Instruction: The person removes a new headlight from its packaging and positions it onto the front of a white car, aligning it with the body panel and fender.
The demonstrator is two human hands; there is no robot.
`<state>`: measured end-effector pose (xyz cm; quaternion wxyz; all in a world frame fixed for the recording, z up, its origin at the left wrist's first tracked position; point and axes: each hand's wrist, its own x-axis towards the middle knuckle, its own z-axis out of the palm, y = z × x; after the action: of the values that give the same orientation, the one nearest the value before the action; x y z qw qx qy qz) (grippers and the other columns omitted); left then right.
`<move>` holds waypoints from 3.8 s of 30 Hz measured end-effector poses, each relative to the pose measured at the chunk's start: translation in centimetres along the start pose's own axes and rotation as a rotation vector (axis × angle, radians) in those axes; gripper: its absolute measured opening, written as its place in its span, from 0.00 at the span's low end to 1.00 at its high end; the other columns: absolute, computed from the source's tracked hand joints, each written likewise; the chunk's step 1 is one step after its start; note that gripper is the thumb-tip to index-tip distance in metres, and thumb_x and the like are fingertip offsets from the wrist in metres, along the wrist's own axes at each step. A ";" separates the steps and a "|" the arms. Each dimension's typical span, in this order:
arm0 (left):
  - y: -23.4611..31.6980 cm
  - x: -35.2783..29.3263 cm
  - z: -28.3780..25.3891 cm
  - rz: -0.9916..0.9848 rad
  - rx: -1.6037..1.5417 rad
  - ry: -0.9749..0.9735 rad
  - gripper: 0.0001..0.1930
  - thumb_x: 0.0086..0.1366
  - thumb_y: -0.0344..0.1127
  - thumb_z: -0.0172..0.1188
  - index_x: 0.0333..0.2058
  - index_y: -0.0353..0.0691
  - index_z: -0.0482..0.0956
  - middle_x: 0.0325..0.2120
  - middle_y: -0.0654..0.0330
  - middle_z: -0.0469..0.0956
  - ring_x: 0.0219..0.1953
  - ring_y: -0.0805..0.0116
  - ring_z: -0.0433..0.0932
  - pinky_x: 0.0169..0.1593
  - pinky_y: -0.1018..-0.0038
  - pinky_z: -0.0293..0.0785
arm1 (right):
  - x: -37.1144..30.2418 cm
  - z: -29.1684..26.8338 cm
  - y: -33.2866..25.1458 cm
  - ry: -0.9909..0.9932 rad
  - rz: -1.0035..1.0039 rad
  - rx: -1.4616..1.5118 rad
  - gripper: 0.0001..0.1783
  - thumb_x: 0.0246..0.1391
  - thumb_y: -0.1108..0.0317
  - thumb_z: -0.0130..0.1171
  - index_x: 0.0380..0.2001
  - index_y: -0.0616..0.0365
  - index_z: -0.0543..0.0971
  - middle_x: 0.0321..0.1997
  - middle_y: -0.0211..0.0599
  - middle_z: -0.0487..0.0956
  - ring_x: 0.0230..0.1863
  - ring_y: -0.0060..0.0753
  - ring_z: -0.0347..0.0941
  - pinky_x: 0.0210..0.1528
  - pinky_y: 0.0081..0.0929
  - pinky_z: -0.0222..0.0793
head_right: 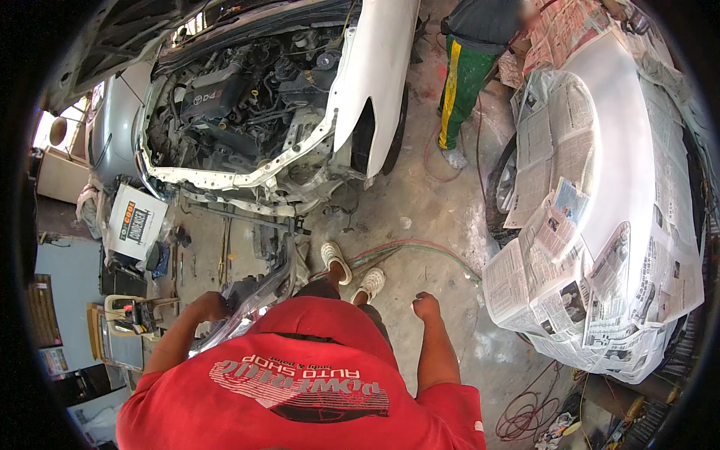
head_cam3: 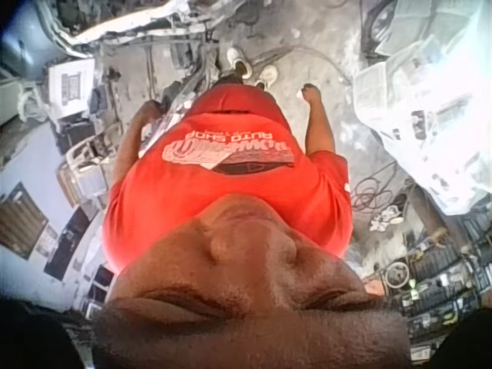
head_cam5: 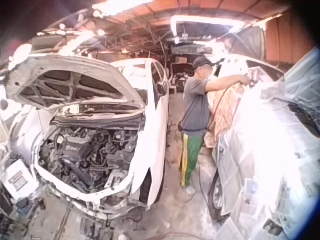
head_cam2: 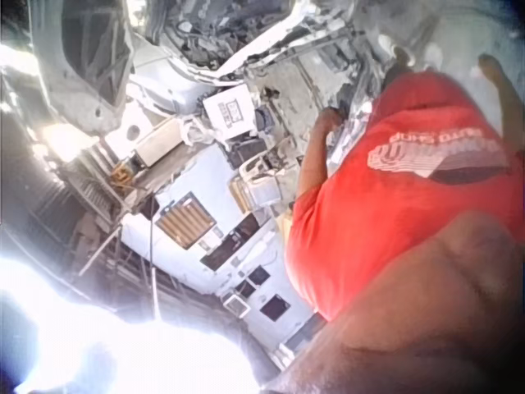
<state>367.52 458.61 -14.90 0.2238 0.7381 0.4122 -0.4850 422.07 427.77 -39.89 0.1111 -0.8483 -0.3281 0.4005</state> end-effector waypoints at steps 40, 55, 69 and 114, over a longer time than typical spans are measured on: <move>13.4 -10.1 -19.1 0.466 0.030 0.414 0.26 0.54 0.56 0.62 0.39 0.37 0.85 0.35 0.42 0.83 0.40 0.42 0.82 0.46 0.55 0.77 | 4.4 -2.0 -23.5 -0.406 -0.143 2.112 0.35 0.62 0.36 0.44 0.61 0.48 0.71 0.60 0.50 0.73 0.58 0.64 0.70 0.62 0.69 0.63; 6.0 1.9 -8.9 0.242 -0.235 0.423 0.35 0.54 0.67 0.60 0.39 0.36 0.86 0.38 0.40 0.83 0.44 0.42 0.82 0.51 0.58 0.76 | 4.9 -6.8 -26.8 -0.343 0.051 1.676 0.41 0.64 0.25 0.31 0.49 0.49 0.77 0.36 0.36 0.79 0.37 0.38 0.77 0.42 0.45 0.77; 9.8 2.7 -9.9 0.181 -0.486 0.706 0.41 0.56 0.75 0.57 0.35 0.32 0.83 0.32 0.41 0.82 0.40 0.44 0.82 0.46 0.58 0.77 | 4.5 -8.7 -25.0 -0.182 -0.046 1.729 0.39 0.68 0.32 0.25 0.56 0.49 0.74 0.44 0.41 0.79 0.40 0.49 0.77 0.43 0.56 0.78; 6.3 9.9 -13.3 0.045 -0.763 0.646 0.26 0.59 0.54 0.67 0.36 0.30 0.83 0.32 0.39 0.83 0.38 0.43 0.83 0.42 0.58 0.77 | 15.4 -1.1 -27.8 -0.086 0.175 1.815 0.42 0.68 0.32 0.34 0.66 0.57 0.67 0.61 0.45 0.75 0.55 0.41 0.75 0.60 0.39 0.69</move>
<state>381.69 468.64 -18.55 0.3490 0.7250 0.5924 -0.0413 417.05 458.93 -35.92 0.6927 -0.4413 0.1747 0.5430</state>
